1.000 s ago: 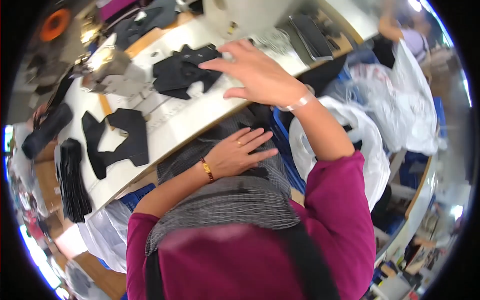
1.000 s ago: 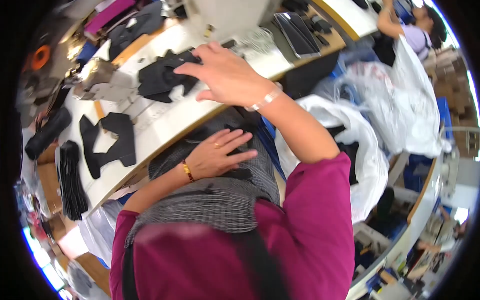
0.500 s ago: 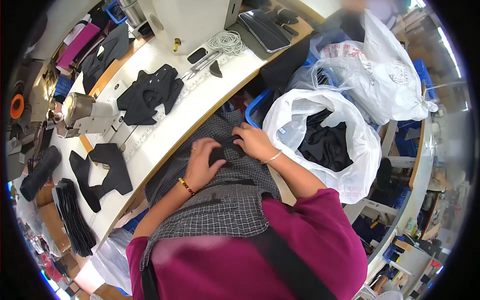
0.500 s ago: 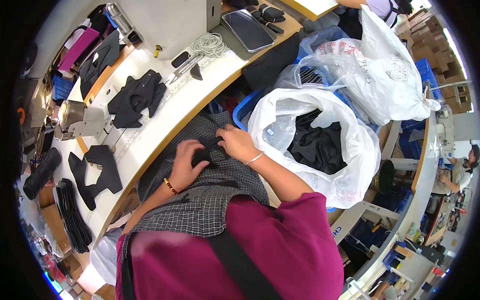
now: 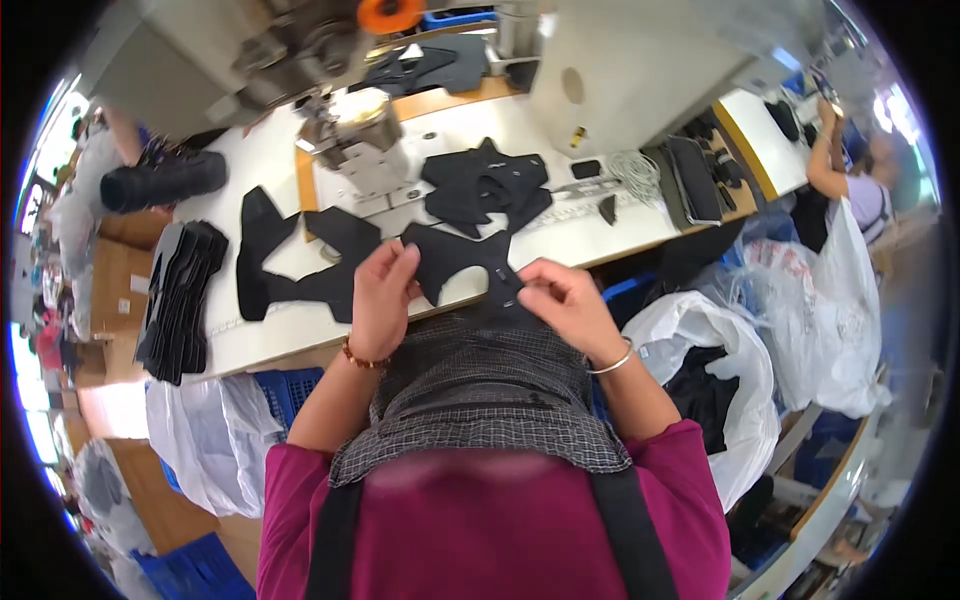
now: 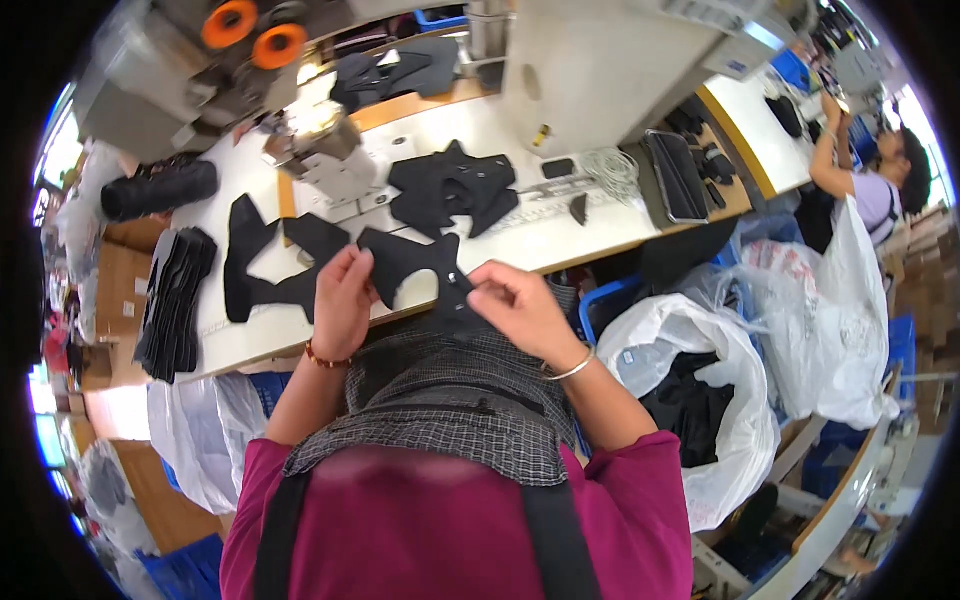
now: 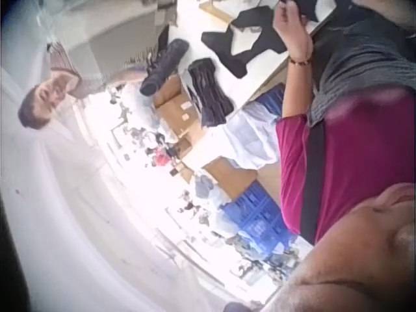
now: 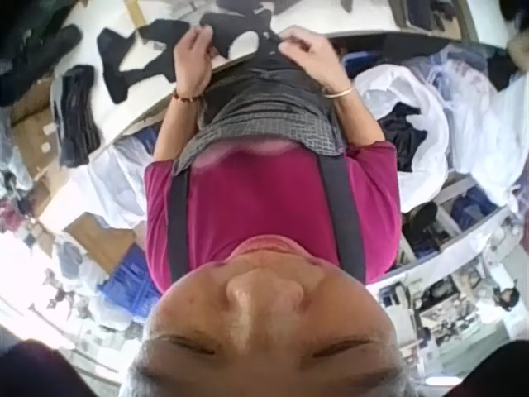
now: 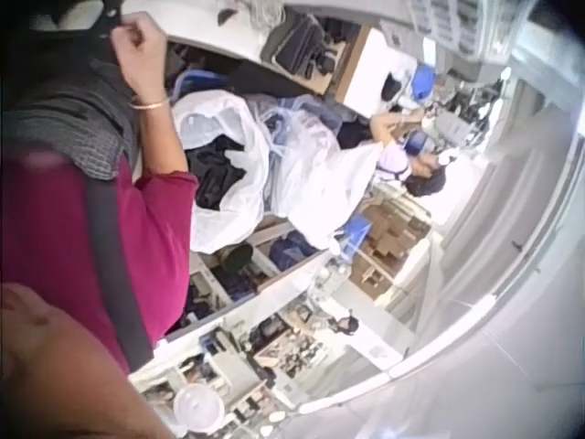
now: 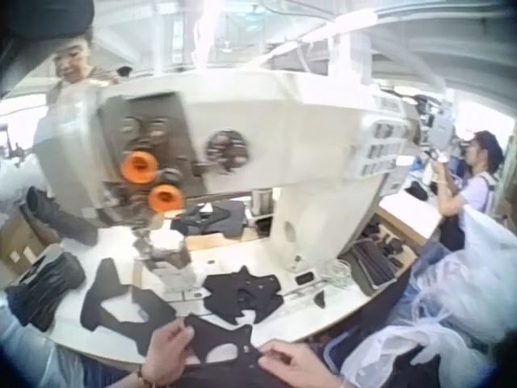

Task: Stitching components of a shoe upper using a specialized sewing machine.

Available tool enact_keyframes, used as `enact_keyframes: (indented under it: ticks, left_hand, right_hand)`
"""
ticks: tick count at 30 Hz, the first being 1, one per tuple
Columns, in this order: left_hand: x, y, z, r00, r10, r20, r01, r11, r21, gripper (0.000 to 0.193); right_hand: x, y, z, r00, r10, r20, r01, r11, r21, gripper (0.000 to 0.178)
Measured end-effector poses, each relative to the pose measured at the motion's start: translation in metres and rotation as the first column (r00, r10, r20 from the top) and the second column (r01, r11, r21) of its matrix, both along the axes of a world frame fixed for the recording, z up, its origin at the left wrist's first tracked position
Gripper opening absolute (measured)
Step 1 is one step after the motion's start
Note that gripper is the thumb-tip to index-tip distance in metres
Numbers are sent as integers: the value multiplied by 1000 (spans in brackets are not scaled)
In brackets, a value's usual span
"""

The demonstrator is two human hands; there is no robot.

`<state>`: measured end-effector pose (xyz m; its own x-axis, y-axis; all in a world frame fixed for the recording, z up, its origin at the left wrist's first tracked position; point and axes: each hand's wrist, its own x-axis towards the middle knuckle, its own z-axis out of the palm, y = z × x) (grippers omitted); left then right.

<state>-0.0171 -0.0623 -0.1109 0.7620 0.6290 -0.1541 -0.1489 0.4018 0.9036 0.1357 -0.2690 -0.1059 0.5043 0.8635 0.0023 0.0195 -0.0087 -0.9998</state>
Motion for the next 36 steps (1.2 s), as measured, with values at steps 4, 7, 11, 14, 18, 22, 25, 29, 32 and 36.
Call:
enact_keyframes:
  ticks: [4,7,11,14,18,22,25,29,32,36]
  left_hand:
    - [-2,23,27,994,105,2,-104,990,-99,17]
    - [-8,37,34,998,3,64,5,993,-122,24]
    - [-40,77,29,990,-141,-14,142,989,30,34]
    - [-66,87,28,997,-73,-36,75,996,45,35]
    - [-65,100,23,993,-114,-37,115,993,19,29]
    - [-63,95,37,984,-147,-102,157,984,87,16]
    - [-51,92,34,981,-154,-114,164,983,81,17]
    - [-31,86,35,976,-147,-163,163,982,93,19]
    - [-19,83,38,979,-134,-152,151,984,100,21]
    - [-16,84,35,985,-106,-137,112,993,36,28]
  right_hand:
    - [-29,51,1,963,247,-113,-250,968,-18,7]
    - [-43,77,6,958,166,-235,-178,984,-31,6]
    - [-53,98,2,943,115,313,-120,993,-4,12]
    - [-26,82,-1,362,-240,901,340,934,112,24]
    - [45,23,-28,164,-247,955,653,753,83,29]
    - [48,25,-25,159,-201,967,671,741,43,33]
    - [50,45,-18,276,-255,927,545,836,67,51]
    - [70,65,-12,312,-190,931,369,927,66,71]
    - [91,72,-13,335,-84,939,269,963,-9,75]
    - [95,75,-8,372,-26,928,261,962,-78,77]
